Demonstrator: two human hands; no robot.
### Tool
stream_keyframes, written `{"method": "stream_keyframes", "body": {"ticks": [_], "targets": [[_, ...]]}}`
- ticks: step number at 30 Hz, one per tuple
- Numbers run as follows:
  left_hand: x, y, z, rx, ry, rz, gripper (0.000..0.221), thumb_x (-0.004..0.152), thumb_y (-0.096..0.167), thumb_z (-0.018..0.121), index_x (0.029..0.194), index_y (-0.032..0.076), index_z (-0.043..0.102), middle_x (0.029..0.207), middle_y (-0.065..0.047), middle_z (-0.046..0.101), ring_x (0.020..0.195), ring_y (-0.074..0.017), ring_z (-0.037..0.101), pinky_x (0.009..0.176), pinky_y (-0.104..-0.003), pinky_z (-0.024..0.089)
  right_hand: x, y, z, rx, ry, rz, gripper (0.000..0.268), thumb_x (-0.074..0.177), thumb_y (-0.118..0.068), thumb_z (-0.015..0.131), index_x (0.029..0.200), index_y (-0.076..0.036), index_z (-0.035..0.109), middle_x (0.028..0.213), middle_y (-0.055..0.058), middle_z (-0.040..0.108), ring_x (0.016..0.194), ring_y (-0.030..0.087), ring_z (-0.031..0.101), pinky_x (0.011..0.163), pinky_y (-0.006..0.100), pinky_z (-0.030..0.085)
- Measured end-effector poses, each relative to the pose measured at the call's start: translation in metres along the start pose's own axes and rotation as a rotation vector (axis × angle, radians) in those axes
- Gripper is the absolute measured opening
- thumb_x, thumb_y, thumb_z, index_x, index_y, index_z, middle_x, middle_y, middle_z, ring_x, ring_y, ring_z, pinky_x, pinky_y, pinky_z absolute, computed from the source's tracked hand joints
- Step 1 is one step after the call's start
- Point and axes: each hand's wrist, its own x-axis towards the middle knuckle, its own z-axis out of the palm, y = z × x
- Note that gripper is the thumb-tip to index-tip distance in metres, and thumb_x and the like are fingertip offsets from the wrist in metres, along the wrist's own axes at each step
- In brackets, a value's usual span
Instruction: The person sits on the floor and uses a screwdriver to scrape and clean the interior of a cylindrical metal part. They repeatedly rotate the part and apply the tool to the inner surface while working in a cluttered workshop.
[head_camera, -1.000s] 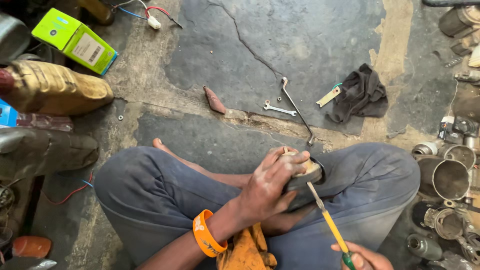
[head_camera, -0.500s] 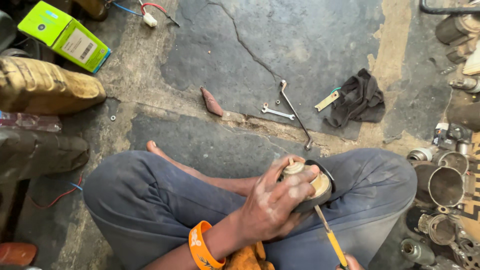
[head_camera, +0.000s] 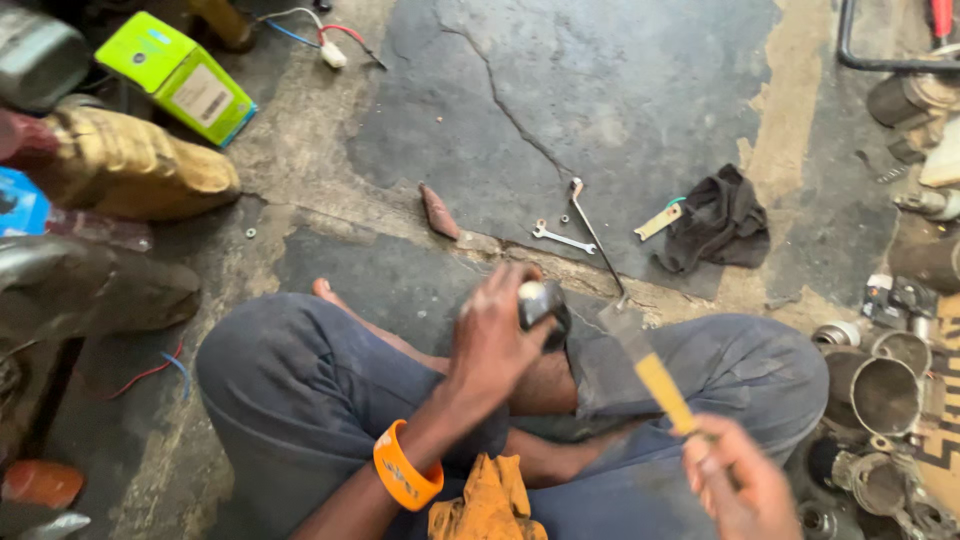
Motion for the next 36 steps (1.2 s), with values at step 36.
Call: {"method": "stream_keyframes", "body": {"ticks": [36], "targets": [[-0.027, 0.006, 0.024, 0.083, -0.074, 0.578, 0.044, 0.079, 0.0, 0.068, 0.122, 0.002, 0.06, 0.133, -0.019, 0.054, 0.129, -0.0406, 0.052, 0.108, -0.054, 0.045, 0.247, -0.069, 0.136, -0.932, 0.005, -0.703, 0.022, 0.088, -0.019, 0.071, 0.099, -0.001, 0.063, 0.099, 0.018, 0.065, 0.093, 0.039, 0.065, 0.077, 0.051, 0.053]]}}
